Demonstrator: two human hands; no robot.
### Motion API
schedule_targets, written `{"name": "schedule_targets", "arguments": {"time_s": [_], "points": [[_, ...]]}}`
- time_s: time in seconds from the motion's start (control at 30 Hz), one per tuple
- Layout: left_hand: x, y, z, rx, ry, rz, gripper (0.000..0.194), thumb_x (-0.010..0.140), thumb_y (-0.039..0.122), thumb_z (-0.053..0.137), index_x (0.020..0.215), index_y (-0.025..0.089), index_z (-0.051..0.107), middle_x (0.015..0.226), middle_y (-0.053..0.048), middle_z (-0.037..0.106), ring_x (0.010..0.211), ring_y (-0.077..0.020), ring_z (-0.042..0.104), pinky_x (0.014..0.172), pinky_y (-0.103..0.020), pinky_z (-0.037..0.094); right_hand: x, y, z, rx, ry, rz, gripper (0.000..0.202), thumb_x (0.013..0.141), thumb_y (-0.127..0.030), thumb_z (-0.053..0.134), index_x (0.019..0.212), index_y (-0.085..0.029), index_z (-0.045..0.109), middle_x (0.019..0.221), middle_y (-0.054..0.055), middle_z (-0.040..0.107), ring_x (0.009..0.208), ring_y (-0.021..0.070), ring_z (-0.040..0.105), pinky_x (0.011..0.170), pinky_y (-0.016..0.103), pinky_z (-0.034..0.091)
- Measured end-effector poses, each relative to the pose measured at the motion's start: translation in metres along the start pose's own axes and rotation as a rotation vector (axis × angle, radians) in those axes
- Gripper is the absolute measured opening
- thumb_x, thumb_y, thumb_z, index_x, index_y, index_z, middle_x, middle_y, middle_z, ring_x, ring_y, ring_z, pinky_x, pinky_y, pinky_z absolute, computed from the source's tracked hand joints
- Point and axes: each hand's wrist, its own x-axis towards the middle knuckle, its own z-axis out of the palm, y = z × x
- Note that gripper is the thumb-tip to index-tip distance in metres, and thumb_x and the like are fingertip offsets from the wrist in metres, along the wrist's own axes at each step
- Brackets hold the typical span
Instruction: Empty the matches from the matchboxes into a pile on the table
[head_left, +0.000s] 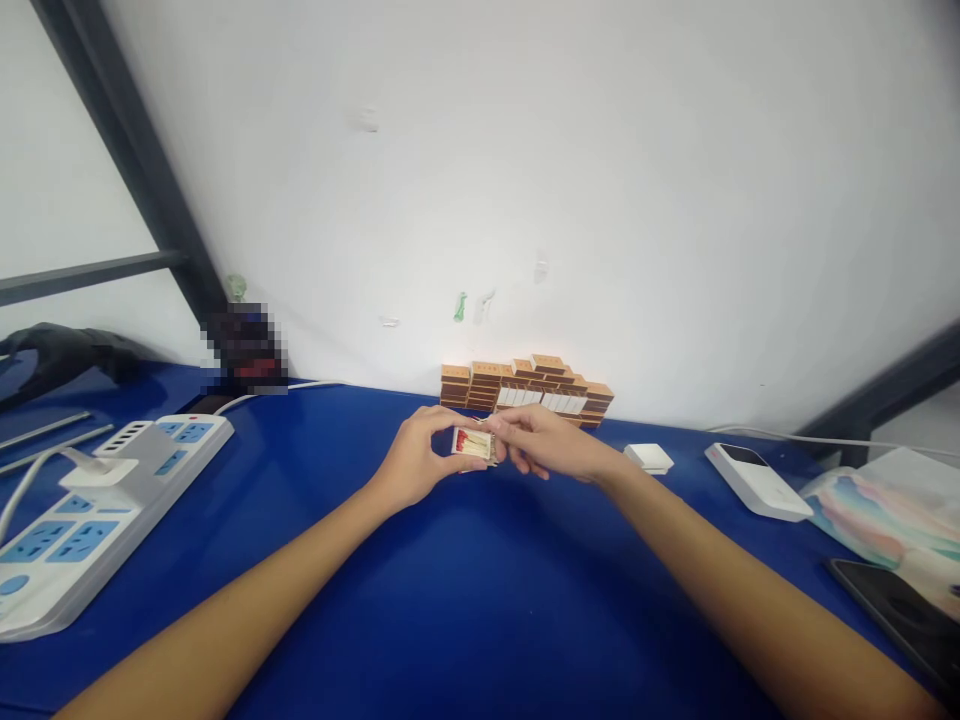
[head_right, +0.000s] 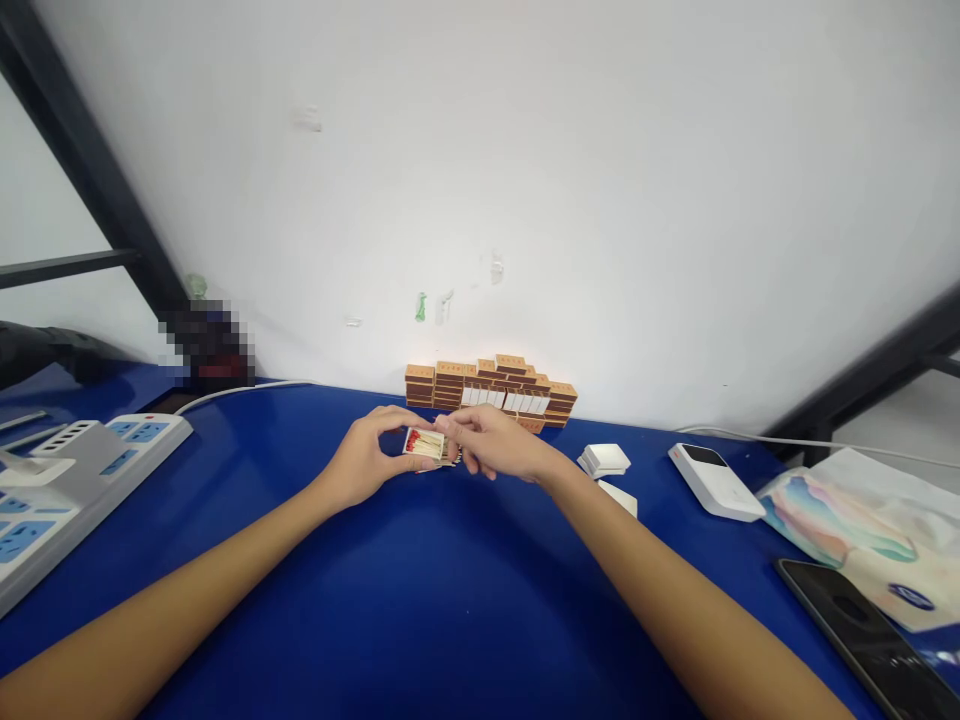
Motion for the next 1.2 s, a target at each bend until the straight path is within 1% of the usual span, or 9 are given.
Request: {"name": "schedule_targets", "arguments": {"time_s": [0.2,0.3,0.4,0.53,0.6,0.7,0.83,0.97,1.2], "points": [[-0.003,0.007,0.015,-0.021,-0.013,0.054,0.04,0.071,0.043,0.089,0.106,0.029,0.077,0.11,-0.005,0.072,0.109,-0.0264,0.062,0.099,-0.043,0.047,-0.013,-0.002,0.007,0.103,-0.042,0.074,0.05,0.089,-0.066,0.06,0.076,-0.018,0.06,0.053,-0.004,0.056,0.039,0.0071,0.044,0.034,0.017,0.034],[-0.005,0.003,0.016,0.01,0.005,0.02,0.057,0.07,0.043,0.09,0.122,0.03,0.07,0.121,-0.006,0.07,0.116,-0.0276,0.06,0.103,-0.045,0.046,-0.013,0.003,-0.001,0.078,-0.058,0.054,0.049,0.089,-0.065,0.06,0.077,-0.017,0.063,0.053,-0.003,0.058,0.039,0.0072,0.046,0.035,0.018,0.035],[-0.008,-0.002,0.015,0.097,0.039,0.026,0.08,0.069,0.041,0.09,0.14,0.03,0.055,0.133,-0.008,0.064,0.124,-0.0299,0.056,0.107,-0.05,0.045,-0.014,0.017,-0.019,-0.005,0.003,0.103,0.052,0.089,-0.066,0.059,0.072,-0.017,0.063,0.051,-0.002,0.058,0.038,0.0077,0.044,0.035,0.019,0.034],[-0.012,-0.002,0.014,0.252,-0.031,0.13,0.065,0.077,0.038,0.085,0.136,0.03,0.058,0.13,-0.008,0.064,0.125,-0.0306,0.053,0.107,-0.051,0.044,-0.014,0.044,-0.036,-0.183,0.174,0.201,0.047,0.09,-0.061,0.06,0.072,-0.018,0.065,0.052,0.0,0.06,0.04,0.0112,0.049,0.039,0.022,0.036],[-0.013,0.0,0.015,0.3,-0.074,0.181,0.059,0.08,0.037,0.082,0.134,0.03,0.059,0.13,-0.008,0.063,0.126,-0.0308,0.053,0.108,-0.051,0.044,-0.012,0.055,-0.036,-0.308,0.287,0.167,0.044,0.093,-0.057,0.057,0.074,-0.018,0.066,0.051,0.0,0.06,0.043,0.0135,0.054,0.046,0.024,0.04],[-0.014,0.003,0.016,0.312,-0.11,0.22,0.053,0.084,0.036,0.079,0.132,0.029,0.06,0.131,-0.008,0.063,0.127,-0.0299,0.053,0.108,-0.05,0.044,-0.005,0.065,-0.026,-0.495,0.382,0.012,0.042,0.1,-0.05,0.05,0.076,-0.019,0.066,0.053,0.001,0.063,0.05,0.0163,0.06,0.058,0.026,0.043],[-0.014,0.003,0.013,0.302,-0.095,0.213,0.047,0.085,0.037,0.078,0.128,0.027,0.061,0.128,-0.009,0.063,0.125,-0.0285,0.054,0.106,-0.047,0.047,0.005,0.071,-0.013,-0.671,0.462,-0.106,0.036,0.102,-0.044,0.048,0.09,-0.018,0.07,0.085,0.009,0.076,0.078,0.0227,0.068,0.071,0.028,0.044],[-0.013,-0.001,0.009,0.341,-0.08,0.226,0.044,0.087,0.037,0.076,0.127,0.027,0.062,0.127,-0.009,0.064,0.126,-0.0294,0.053,0.106,-0.049,0.046,0.008,0.077,-0.009,-0.788,0.476,-0.123,0.034,0.104,-0.042,0.047,0.11,-0.019,0.071,0.107,0.012,0.076,0.1,0.026,0.068,0.081,0.029,0.046],[-0.013,-0.005,0.01,0.4,-0.13,0.291,0.053,0.083,0.041,0.08,0.13,0.027,0.06,0.128,-0.009,0.064,0.129,-0.0309,0.052,0.107,-0.05,0.045,0.002,0.085,-0.005,-1.087,0.504,-0.201,0.037,0.107,-0.04,0.043,0.122,-0.019,0.069,0.104,0.011,0.078,0.092,0.0235,0.072,0.074,0.027,0.044]]}}
